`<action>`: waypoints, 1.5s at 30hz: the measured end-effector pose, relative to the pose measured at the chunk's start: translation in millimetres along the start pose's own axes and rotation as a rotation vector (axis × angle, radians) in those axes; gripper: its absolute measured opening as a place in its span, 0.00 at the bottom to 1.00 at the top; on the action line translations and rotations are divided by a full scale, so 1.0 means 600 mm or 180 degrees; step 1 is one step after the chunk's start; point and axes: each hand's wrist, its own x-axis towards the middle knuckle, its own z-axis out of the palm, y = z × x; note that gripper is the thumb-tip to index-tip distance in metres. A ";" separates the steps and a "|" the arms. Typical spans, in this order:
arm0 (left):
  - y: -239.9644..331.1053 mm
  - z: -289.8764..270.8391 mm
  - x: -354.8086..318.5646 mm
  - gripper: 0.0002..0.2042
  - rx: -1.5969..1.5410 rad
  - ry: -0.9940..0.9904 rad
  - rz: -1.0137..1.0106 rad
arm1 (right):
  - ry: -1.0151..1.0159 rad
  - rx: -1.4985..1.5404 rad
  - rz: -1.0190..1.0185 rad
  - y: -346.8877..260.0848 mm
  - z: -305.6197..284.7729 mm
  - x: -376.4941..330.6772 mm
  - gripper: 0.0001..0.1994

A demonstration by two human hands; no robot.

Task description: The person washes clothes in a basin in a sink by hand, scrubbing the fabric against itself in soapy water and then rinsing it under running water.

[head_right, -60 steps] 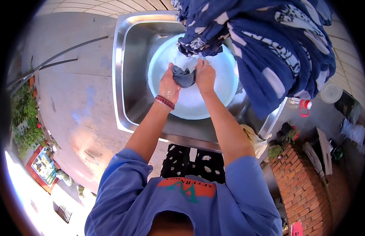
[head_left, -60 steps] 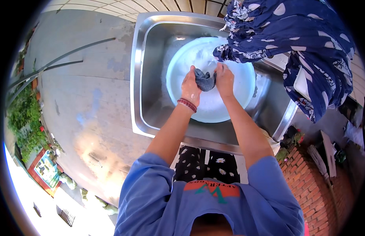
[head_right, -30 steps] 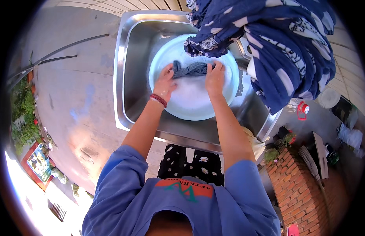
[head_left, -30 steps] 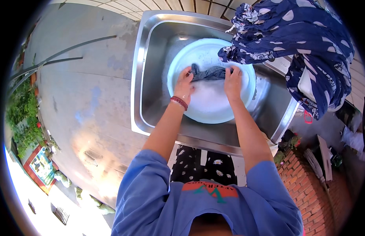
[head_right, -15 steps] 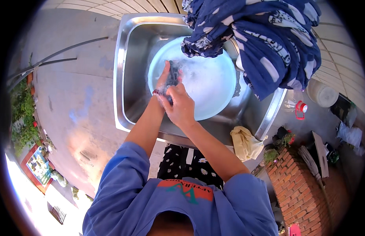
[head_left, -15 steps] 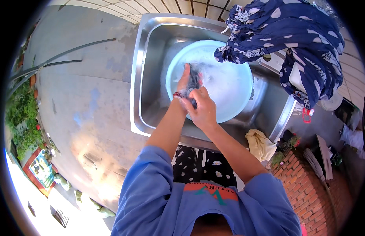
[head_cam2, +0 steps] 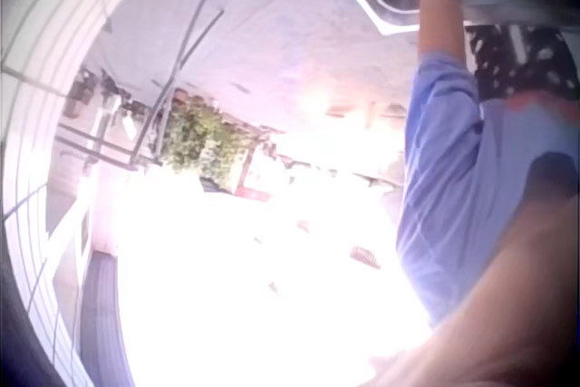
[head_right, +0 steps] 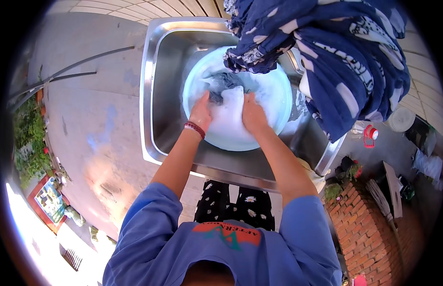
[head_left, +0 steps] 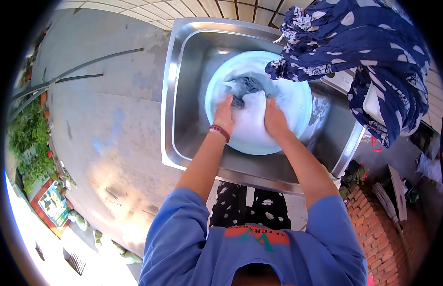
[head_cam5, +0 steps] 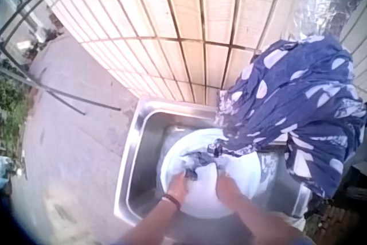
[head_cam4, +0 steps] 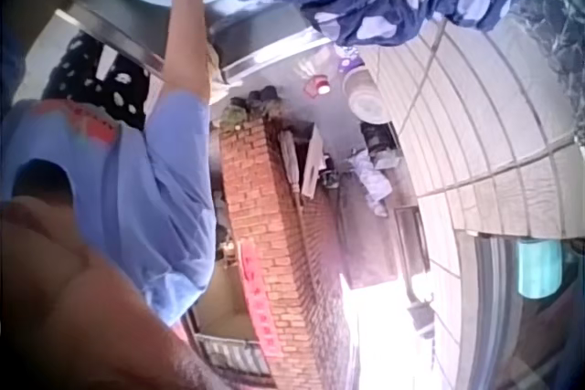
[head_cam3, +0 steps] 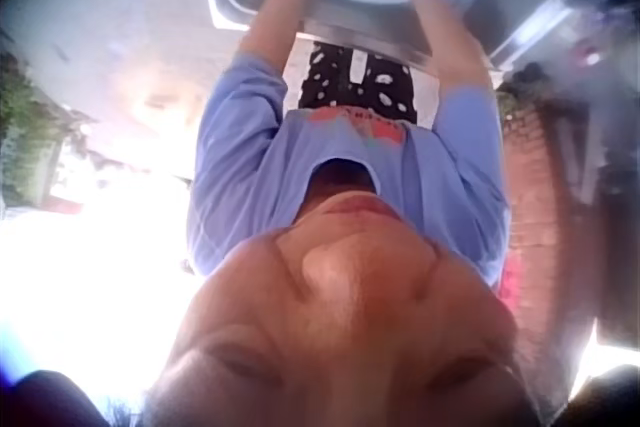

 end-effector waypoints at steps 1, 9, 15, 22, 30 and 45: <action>-0.005 0.003 0.005 0.28 -0.0038 0.0124 -0.0009 | 0.0302 -0.0014 -0.0002 -0.001 0.000 0.005 0.11; 0.030 0.051 0.010 0.27 -0.1561 -0.0784 0.0270 | 0.1127 0.1584 -0.0578 -0.142 -0.053 -0.067 0.14; 0.055 0.072 -0.047 0.22 -0.1881 -0.0945 -0.0393 | 0.1565 0.1452 -0.0587 -0.185 -0.054 -0.088 0.08; 0.024 0.059 -0.044 0.18 -0.1298 -0.0106 0.0172 | 0.1067 0.0967 0.0789 -0.047 -0.055 0.028 0.24; 0.005 0.028 0.005 0.30 0.0315 0.0412 0.0684 | 0.0586 0.0617 0.0104 -0.020 -0.007 0.021 0.16; 0.000 0.079 -0.010 0.12 -0.1212 -0.0336 0.1412 | 0.1349 0.1237 0.0155 -0.158 -0.059 -0.013 0.18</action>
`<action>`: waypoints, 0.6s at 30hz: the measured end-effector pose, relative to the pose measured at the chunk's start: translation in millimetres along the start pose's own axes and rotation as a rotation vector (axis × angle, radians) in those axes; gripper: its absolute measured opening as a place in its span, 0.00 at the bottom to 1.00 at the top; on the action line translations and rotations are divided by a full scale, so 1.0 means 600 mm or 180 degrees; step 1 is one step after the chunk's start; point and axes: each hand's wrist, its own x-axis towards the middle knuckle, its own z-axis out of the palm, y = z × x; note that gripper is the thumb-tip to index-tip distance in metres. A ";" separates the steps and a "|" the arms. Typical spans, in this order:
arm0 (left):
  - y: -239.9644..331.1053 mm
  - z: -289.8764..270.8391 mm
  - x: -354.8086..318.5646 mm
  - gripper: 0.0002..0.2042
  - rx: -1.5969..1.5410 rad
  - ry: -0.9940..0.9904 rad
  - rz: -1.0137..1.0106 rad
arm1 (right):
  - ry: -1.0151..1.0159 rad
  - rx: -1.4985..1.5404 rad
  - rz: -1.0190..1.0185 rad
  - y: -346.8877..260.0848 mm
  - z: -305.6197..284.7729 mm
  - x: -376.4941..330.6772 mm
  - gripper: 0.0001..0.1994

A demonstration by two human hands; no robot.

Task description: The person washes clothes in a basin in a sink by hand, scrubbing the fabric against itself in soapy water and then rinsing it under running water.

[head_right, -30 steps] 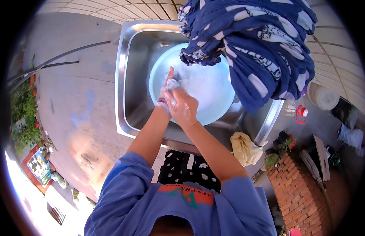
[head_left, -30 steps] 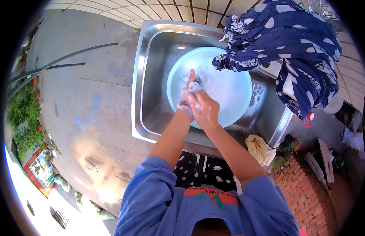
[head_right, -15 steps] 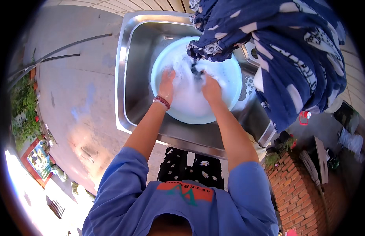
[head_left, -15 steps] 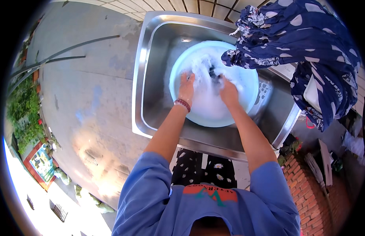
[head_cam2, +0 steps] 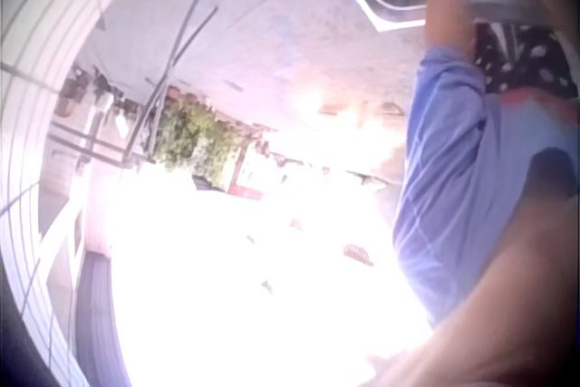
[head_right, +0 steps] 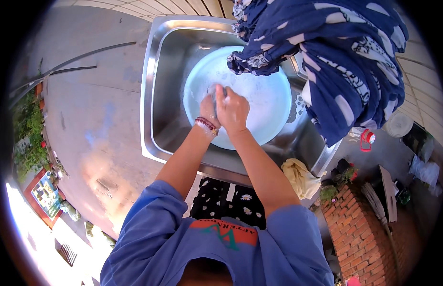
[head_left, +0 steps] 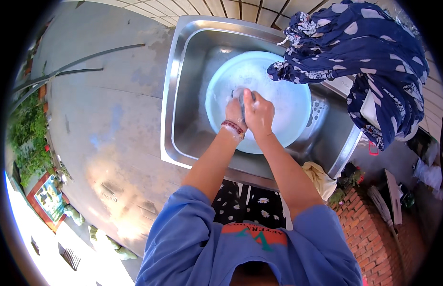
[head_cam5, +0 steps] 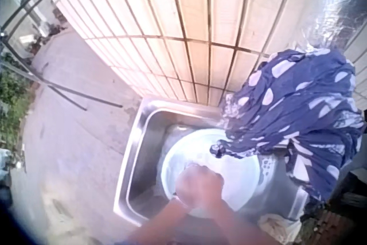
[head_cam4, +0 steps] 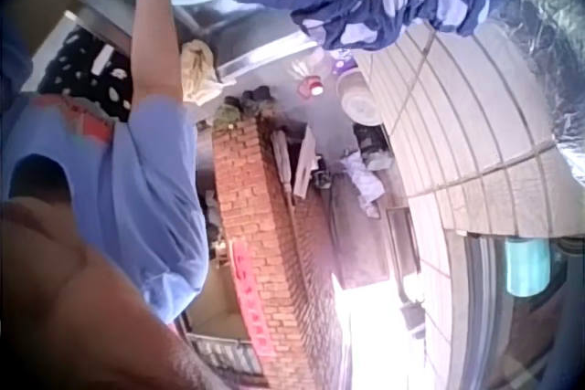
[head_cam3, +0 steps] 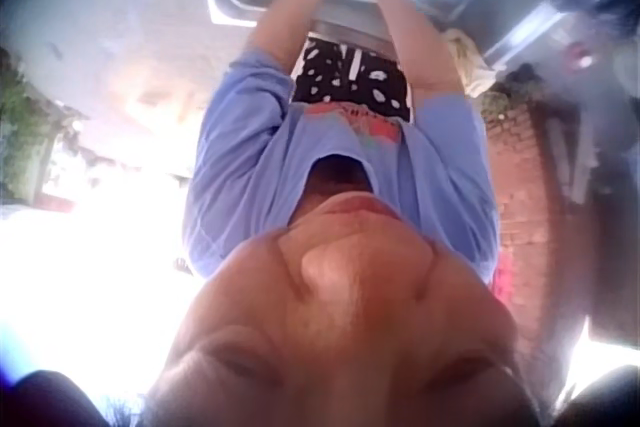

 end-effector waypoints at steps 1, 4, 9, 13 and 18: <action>0.000 0.000 -0.004 0.13 -0.0289 0.0390 -0.0584 | -0.0011 0.0003 0.0259 0.017 0.001 0.027 0.20; 0.017 -0.016 -0.005 0.15 -0.0413 0.0750 -0.1027 | -0.0452 -0.0771 0.0763 0.082 -0.004 0.056 0.26; 0.039 -0.061 0.014 0.24 0.0662 0.0514 -0.1146 | 0.0414 -0.0372 0.0309 0.171 0.006 0.017 0.16; 0.014 -0.059 0.022 0.29 0.1368 0.0399 -0.0806 | -0.0690 -0.0413 -0.0021 0.154 0.012 0.033 0.16; 0.017 -0.050 0.051 0.23 0.0088 0.0207 -0.1269 | -0.0585 0.0728 0.0087 0.037 -0.014 -0.003 0.15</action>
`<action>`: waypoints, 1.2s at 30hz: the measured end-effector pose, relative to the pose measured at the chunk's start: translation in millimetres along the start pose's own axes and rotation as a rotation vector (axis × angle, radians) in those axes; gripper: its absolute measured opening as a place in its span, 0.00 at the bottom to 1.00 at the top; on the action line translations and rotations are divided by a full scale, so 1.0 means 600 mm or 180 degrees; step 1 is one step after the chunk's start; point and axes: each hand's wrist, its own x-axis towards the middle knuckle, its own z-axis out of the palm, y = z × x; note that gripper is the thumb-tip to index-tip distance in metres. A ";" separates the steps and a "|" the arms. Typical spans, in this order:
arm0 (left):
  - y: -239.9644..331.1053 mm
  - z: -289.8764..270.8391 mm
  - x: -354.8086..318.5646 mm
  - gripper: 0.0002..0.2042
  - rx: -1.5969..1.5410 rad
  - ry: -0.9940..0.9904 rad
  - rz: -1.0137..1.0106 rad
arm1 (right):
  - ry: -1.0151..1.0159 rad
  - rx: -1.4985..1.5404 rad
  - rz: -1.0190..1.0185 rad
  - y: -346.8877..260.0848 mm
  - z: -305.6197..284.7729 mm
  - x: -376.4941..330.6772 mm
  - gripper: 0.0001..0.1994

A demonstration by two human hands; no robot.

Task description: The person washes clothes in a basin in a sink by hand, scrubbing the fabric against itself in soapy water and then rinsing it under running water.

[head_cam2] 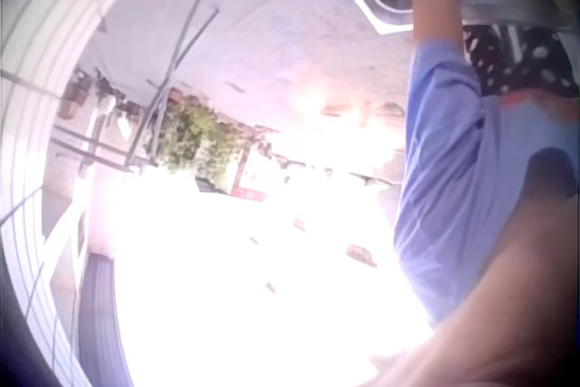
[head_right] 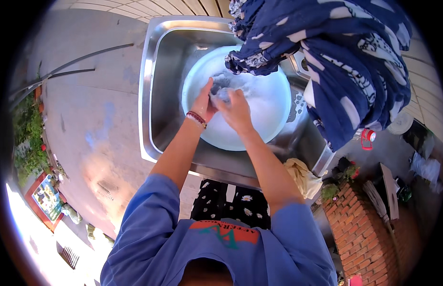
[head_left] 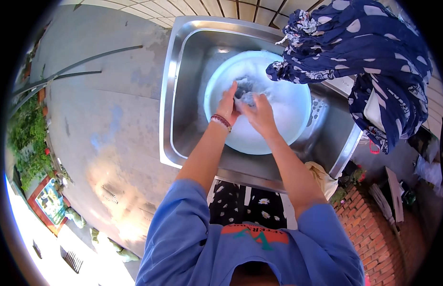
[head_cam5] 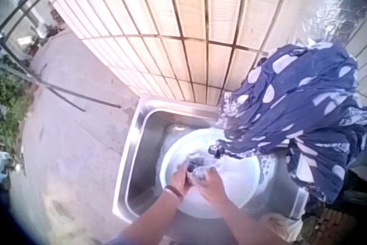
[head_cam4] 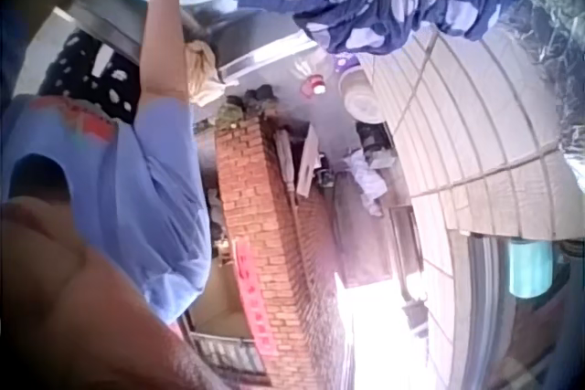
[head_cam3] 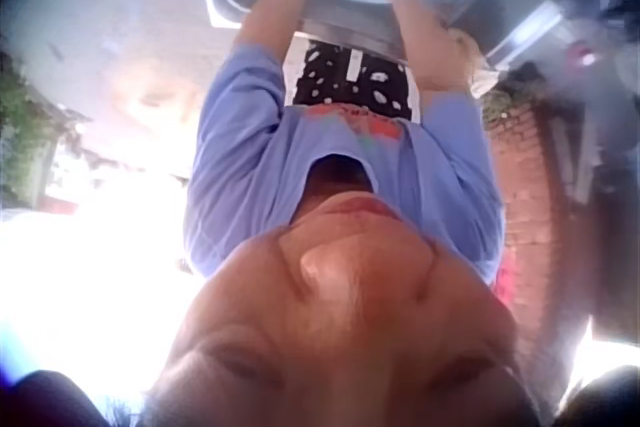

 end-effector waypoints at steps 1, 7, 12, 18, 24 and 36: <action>0.008 0.001 0.002 0.24 -0.0366 -0.0317 -0.0306 | 0.0071 -0.0418 -0.0618 -0.021 0.005 -0.031 0.14; 0.003 0.041 -0.035 0.22 -0.0740 -0.0028 -0.0600 | 0.0848 -0.0313 -0.0895 -0.058 0.041 -0.048 0.14; -0.026 0.062 -0.070 0.16 -0.0245 0.0297 -0.0191 | 0.0674 -0.0899 0.0438 -0.005 -0.024 0.076 0.23; -0.075 0.032 -0.088 0.25 0.0090 -0.0185 -0.0639 | -0.0127 0.0373 0.0034 0.028 -0.048 0.106 0.26; -0.065 -0.028 -0.050 0.27 0.1021 0.0360 -0.0353 | -0.0611 -0.2624 -0.0098 0.085 0.007 0.035 0.23; 0.022 0.040 -0.028 0.27 -0.0521 -0.0765 -0.0761 | 0.0277 -0.0211 -0.0958 -0.061 -0.004 -0.092 0.13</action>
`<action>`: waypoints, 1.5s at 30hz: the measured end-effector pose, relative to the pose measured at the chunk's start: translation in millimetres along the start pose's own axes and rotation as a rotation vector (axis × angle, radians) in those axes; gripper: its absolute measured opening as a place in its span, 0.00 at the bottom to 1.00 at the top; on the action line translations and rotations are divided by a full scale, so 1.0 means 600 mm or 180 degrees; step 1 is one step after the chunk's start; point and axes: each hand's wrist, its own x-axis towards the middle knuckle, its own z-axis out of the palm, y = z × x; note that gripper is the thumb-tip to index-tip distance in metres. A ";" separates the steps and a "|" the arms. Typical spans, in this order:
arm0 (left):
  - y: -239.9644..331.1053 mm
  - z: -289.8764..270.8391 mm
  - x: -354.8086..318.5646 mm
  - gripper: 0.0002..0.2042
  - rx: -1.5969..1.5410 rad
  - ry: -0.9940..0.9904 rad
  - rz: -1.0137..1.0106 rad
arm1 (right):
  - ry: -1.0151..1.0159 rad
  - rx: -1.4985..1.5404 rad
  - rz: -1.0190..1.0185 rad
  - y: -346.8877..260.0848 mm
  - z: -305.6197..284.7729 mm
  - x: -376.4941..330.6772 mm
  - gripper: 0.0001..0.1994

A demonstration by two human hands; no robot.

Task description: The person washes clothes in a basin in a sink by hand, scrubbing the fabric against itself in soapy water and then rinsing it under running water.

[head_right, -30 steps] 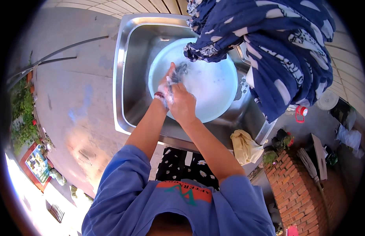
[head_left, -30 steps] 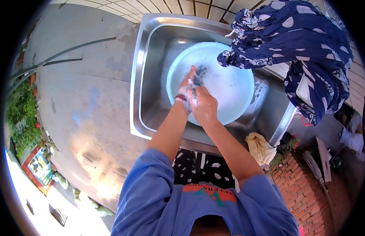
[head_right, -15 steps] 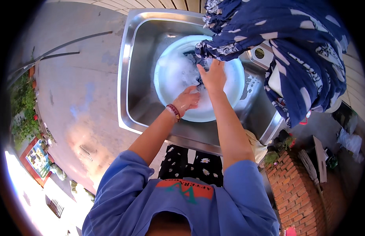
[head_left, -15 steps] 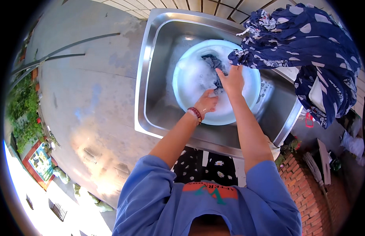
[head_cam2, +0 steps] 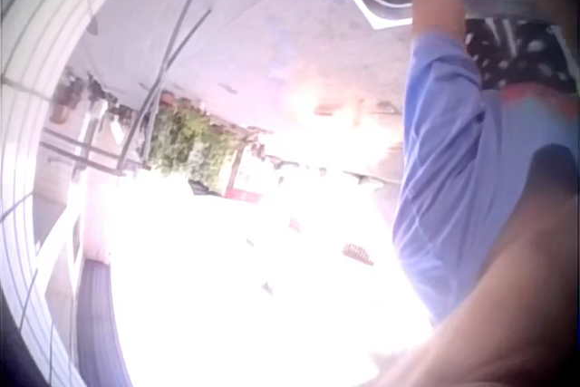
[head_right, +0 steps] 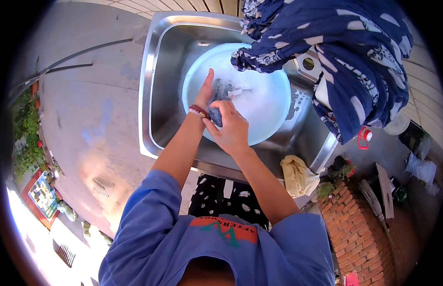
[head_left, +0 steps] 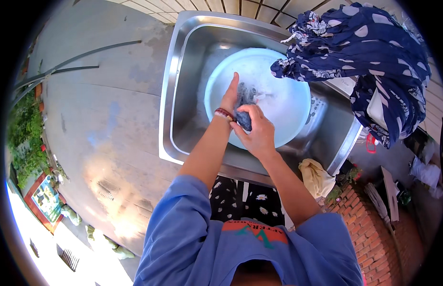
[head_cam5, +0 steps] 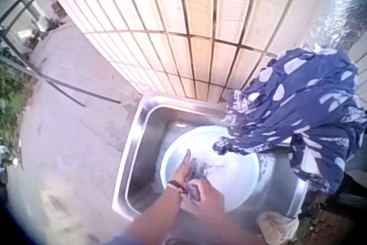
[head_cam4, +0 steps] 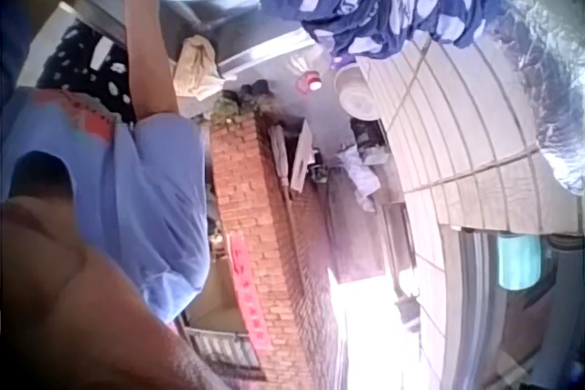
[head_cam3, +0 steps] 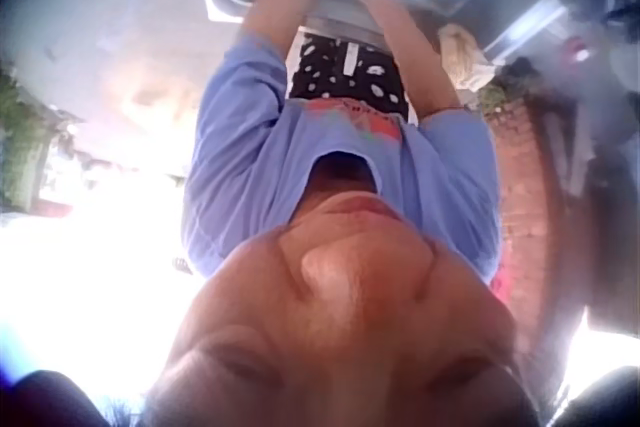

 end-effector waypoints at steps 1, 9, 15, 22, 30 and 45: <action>0.008 0.010 -0.008 0.27 0.0086 0.0203 0.0029 | -0.0021 -0.0010 0.0124 -0.015 0.007 -0.008 0.13; -0.046 0.032 -0.019 0.20 0.0674 0.0846 0.0813 | 0.0487 -0.0431 0.1138 0.104 0.003 0.108 0.15; -0.017 -0.060 0.014 0.21 0.0840 0.1568 0.1127 | 0.0152 -0.1763 0.0848 0.192 0.015 0.063 0.19; -0.031 -0.042 0.012 0.27 0.1739 0.1526 0.1081 | -0.0448 -0.1514 0.0417 0.178 0.004 0.075 0.21; -0.017 0.008 -0.015 0.21 0.0565 0.0247 0.0317 | 0.0330 -0.0308 0.0013 -0.008 0.023 0.001 0.08; -0.016 -0.049 0.006 0.30 0.1424 0.1508 0.1032 | -0.1230 -0.1989 0.0482 0.210 0.009 0.053 0.23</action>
